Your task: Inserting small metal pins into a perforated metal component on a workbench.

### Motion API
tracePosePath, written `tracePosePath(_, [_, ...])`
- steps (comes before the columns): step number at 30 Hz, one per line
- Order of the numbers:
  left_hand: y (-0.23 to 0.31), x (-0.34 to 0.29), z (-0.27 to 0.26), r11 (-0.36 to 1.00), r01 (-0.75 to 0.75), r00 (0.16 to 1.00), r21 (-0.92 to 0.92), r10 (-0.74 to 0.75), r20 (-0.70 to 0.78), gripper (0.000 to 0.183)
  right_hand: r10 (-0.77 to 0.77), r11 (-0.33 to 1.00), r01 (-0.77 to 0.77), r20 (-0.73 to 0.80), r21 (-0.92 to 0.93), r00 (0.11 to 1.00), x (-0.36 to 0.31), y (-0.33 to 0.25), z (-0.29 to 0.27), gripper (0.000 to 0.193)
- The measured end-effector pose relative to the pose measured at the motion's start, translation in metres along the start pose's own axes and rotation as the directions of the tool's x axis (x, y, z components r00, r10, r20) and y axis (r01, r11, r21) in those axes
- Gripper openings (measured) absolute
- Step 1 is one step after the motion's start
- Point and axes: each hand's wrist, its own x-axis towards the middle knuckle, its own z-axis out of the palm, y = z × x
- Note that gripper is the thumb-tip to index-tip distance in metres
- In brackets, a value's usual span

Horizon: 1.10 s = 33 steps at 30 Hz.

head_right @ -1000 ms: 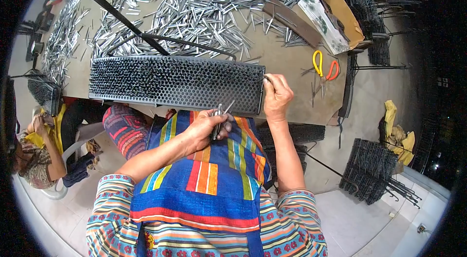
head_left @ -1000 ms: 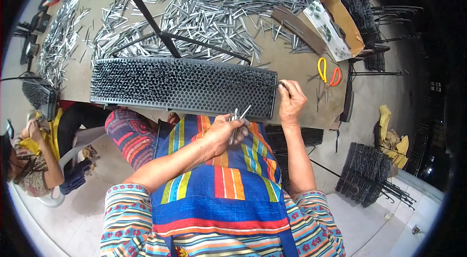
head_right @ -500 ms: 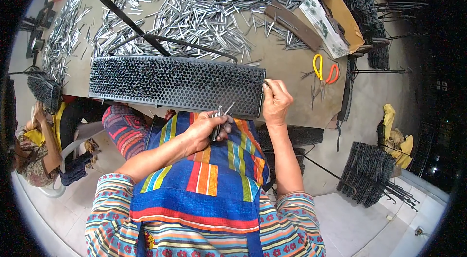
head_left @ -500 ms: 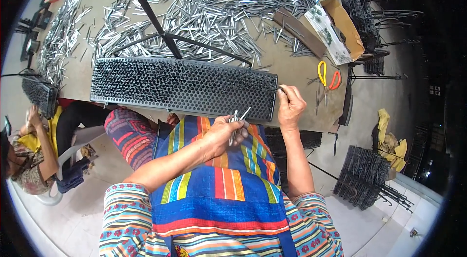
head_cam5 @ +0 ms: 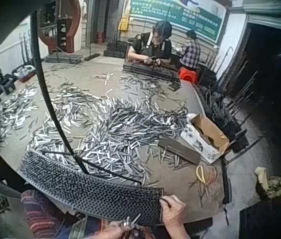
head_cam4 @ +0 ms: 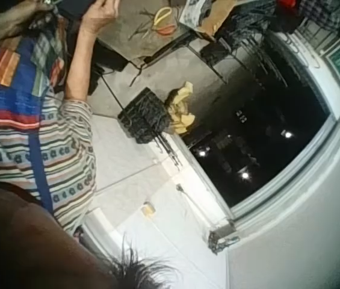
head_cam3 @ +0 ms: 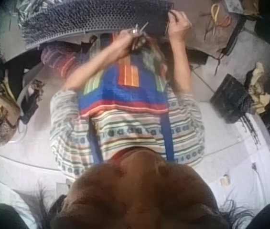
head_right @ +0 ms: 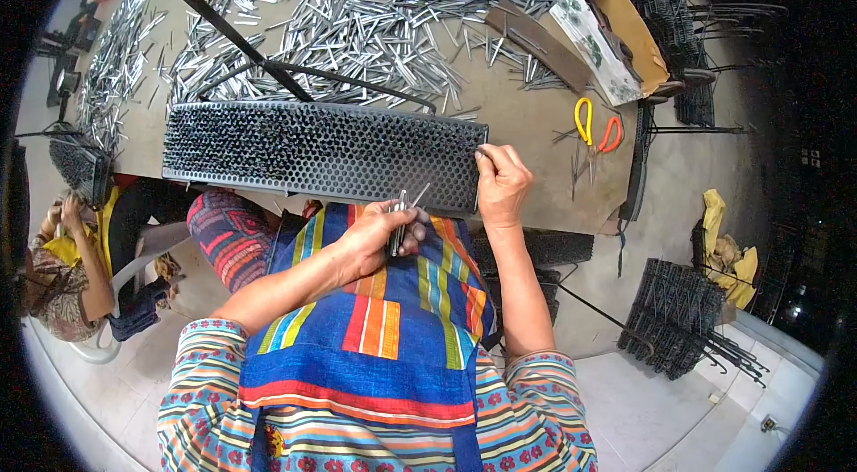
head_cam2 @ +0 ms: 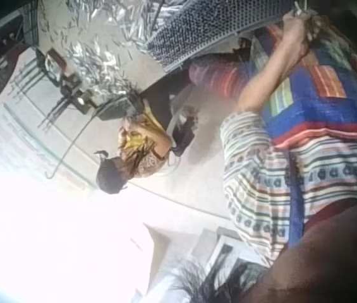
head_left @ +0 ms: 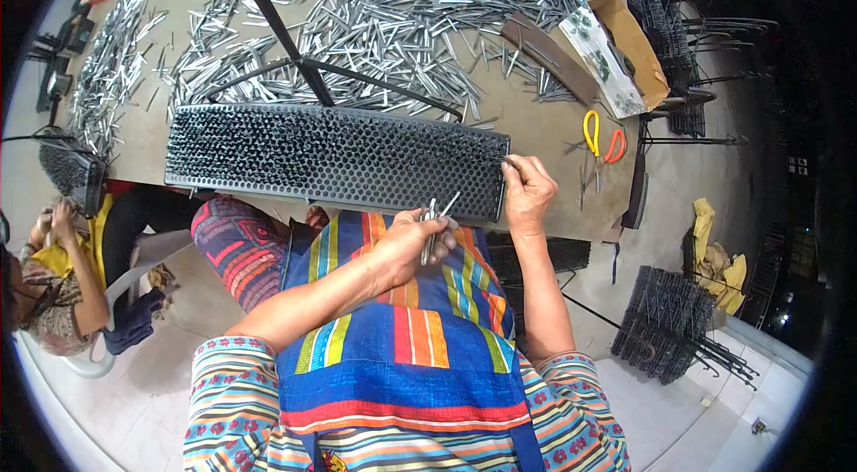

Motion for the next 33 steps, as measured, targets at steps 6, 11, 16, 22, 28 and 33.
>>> tracePosePath(6, [0.0, -0.001, -0.001, 1.0, 0.012, 1.0, -0.019, -0.012, -0.001, 0.015, -0.037, 0.999, 0.037, 0.004, -0.002, 0.999, 0.0, 0.0, -0.001, 0.011])
tracePosePath(11, [-0.002, -0.001, 0.0, 1.0, -0.001, 1.0, -0.009, 0.001, -0.011, 0.015, -0.088, 0.996, 0.088, -0.029, -0.002, 0.996, 0.0, -0.004, 0.0, 0.011])
tracePosePath(16, [-0.002, 0.0, -0.003, 1.0, -0.002, 1.0, -0.016, 0.002, 0.016, 0.015, 0.005, 0.997, 0.0, 0.067, -0.08, 0.998, 0.003, -0.011, -0.004, 0.012])
tracePosePath(22, [-0.003, 0.002, -0.004, 1.0, 0.002, 0.999, -0.02, -0.002, 0.032, 0.016, -0.133, 0.987, 0.138, 0.066, -0.078, 0.989, 0.003, -0.004, -0.003, 0.014])
tracePosePath(28, [-0.004, 0.001, -0.005, 0.999, 0.005, 0.999, -0.039, -0.003, 0.039, 0.016, -0.108, 0.99, 0.115, 0.087, -0.081, 0.99, 0.0, 0.001, -0.003, 0.016])
tracePosePath(33, [-0.002, 0.001, -0.004, 0.999, -0.003, 0.999, -0.032, 0.004, 0.042, 0.014, -0.059, 0.993, 0.068, 0.094, -0.1, 0.994, -0.012, -0.009, -0.001, 0.011])
